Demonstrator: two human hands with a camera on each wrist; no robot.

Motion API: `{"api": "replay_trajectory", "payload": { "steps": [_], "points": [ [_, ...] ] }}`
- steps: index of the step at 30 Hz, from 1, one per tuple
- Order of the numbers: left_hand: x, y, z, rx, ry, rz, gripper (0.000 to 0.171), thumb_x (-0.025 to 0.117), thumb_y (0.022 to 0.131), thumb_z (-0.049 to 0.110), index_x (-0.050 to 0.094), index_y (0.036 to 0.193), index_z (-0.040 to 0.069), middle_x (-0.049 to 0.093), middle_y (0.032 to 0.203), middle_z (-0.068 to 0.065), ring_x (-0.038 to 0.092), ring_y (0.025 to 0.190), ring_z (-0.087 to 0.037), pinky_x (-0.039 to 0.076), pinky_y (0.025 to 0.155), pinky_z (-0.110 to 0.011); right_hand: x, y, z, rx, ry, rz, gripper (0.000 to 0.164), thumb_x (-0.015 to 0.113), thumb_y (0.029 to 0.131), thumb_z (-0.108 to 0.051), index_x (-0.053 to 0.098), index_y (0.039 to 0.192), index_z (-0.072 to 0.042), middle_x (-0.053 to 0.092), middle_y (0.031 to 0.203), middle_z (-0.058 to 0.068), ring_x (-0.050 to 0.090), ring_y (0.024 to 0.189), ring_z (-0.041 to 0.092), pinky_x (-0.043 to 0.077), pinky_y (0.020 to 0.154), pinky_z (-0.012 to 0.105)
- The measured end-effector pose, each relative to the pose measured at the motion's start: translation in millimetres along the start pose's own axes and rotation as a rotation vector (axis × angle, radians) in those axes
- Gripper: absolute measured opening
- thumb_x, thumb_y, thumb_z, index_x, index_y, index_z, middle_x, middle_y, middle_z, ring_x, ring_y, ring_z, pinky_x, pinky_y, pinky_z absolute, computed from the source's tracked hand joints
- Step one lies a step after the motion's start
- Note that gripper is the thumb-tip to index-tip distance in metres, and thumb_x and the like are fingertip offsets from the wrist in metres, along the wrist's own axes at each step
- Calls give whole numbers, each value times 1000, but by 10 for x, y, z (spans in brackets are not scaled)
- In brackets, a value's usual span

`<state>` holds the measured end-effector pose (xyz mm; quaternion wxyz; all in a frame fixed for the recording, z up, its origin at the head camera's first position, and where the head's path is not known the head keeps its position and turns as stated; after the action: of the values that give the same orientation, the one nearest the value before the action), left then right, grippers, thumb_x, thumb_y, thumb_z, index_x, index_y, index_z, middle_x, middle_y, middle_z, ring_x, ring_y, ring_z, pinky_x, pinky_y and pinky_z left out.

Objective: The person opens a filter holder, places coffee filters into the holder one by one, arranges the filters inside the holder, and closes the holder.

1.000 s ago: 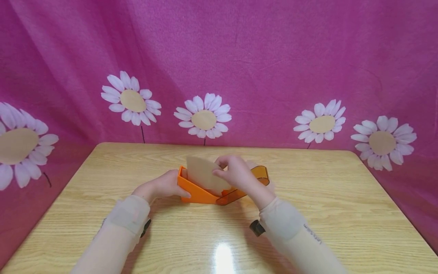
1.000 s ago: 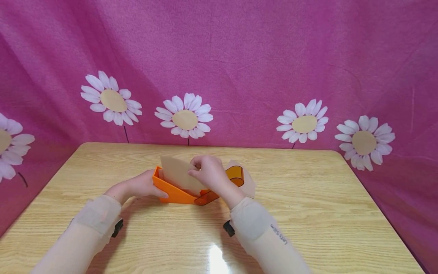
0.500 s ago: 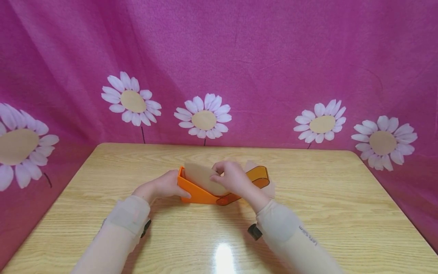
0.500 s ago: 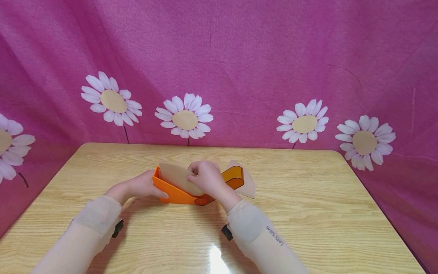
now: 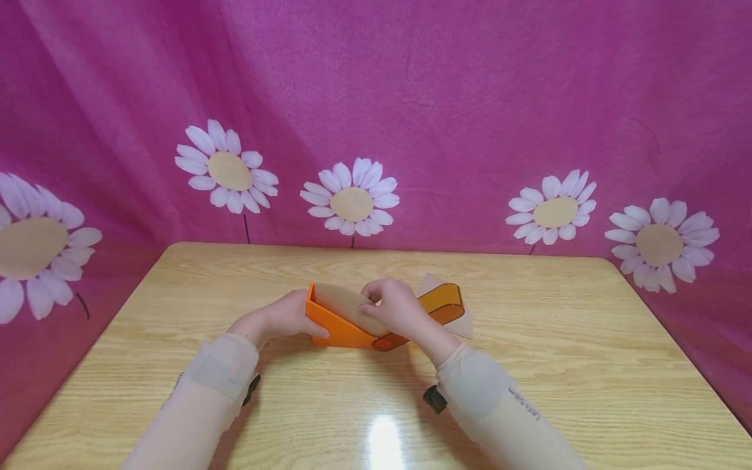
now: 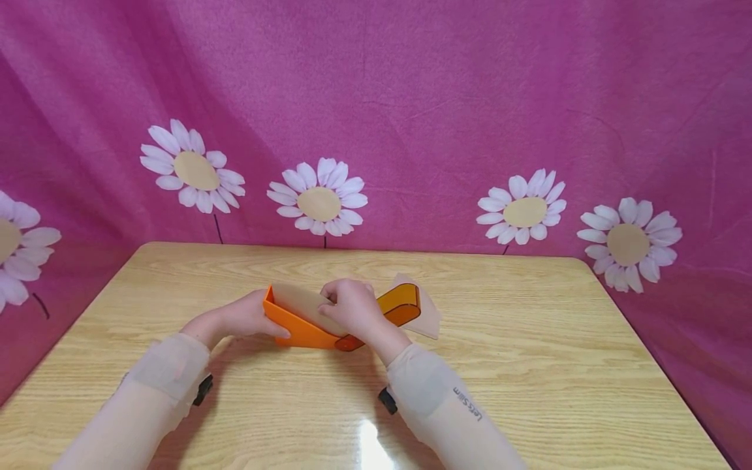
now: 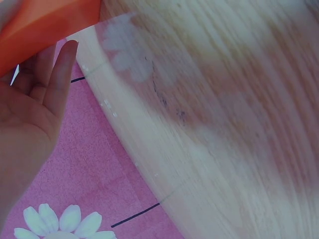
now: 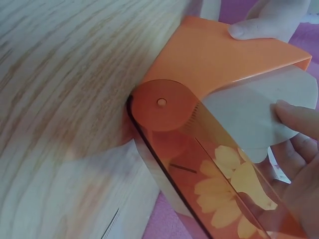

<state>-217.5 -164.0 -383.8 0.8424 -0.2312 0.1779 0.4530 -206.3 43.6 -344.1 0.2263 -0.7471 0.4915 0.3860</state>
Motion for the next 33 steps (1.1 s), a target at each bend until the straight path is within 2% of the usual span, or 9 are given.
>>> {"api": "replay_trajectory", "payload": {
  "steps": [8, 15, 19, 22, 26, 28, 33],
  "points": [
    [0, -11, 9, -1, -7, -4, 46, 75, 73, 12, 55, 114, 10, 64, 98, -3, 56, 85, -16, 45, 84, -28, 52, 4, 19, 1, -8, -17, 12, 69, 82, -16, 63, 72, -13, 68, 76, -2, 52, 69, 9, 43, 71, 26],
    [-3, -8, -4, 6, -14, -8, 48, 75, 74, 13, 55, 116, 11, 64, 102, -3, 56, 87, -16, 45, 86, -28, 85, 5, 27, 25, -30, -20, 9, 70, 81, -17, 66, 74, -15, 70, 76, -3, 55, 71, 10, 44, 74, 28],
    [-6, -2, -8, 29, -29, -18, 47, 75, 74, 11, 55, 116, 10, 64, 103, -4, 57, 87, -16, 46, 86, -27, 105, 8, 26, 15, -60, -18, 10, 69, 81, -16, 66, 72, -15, 69, 71, -4, 55, 70, 10, 41, 82, 35],
    [-5, -2, -6, 32, -32, -18, 46, 75, 74, 11, 56, 116, 10, 65, 102, -4, 57, 87, -16, 46, 85, -27, 121, 14, 27, 4, -87, -17, 14, 68, 82, -17, 63, 68, -15, 62, 62, -6, 52, 66, 11, 36, 85, 39],
    [-7, -4, -3, 21, -31, -19, 46, 75, 74, 11, 56, 115, 10, 65, 101, -3, 57, 87, -16, 46, 85, -27, 142, 22, 31, -6, -130, -15, 22, 66, 82, -19, 57, 63, -14, 45, 52, -8, 45, 59, 11, 31, 81, 37],
    [-8, -5, -1, 18, -32, -21, 45, 75, 74, 12, 56, 115, 10, 64, 101, -3, 57, 87, -16, 46, 85, -27, 147, 23, 30, -10, -144, -16, 23, 66, 82, -20, 56, 62, -14, 41, 51, -8, 43, 57, 11, 31, 81, 38],
    [-11, -1, -5, 13, -34, -19, 44, 75, 73, 12, 56, 114, 10, 64, 100, -3, 57, 86, -16, 46, 85, -27, 67, 4, -6, 19, -145, -6, 10, 66, 82, -21, 66, 74, -15, 60, 63, -7, 55, 68, 12, 37, 90, 43]
  ]
}}
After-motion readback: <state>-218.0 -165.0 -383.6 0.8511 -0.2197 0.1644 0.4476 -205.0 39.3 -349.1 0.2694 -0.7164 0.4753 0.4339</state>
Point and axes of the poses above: each hand's wrist, its own y-axis towards the middle knuckle, its own x-axis out of the palm, z = x × y, the point moved 1 cm from there along y, towards the middle knuckle
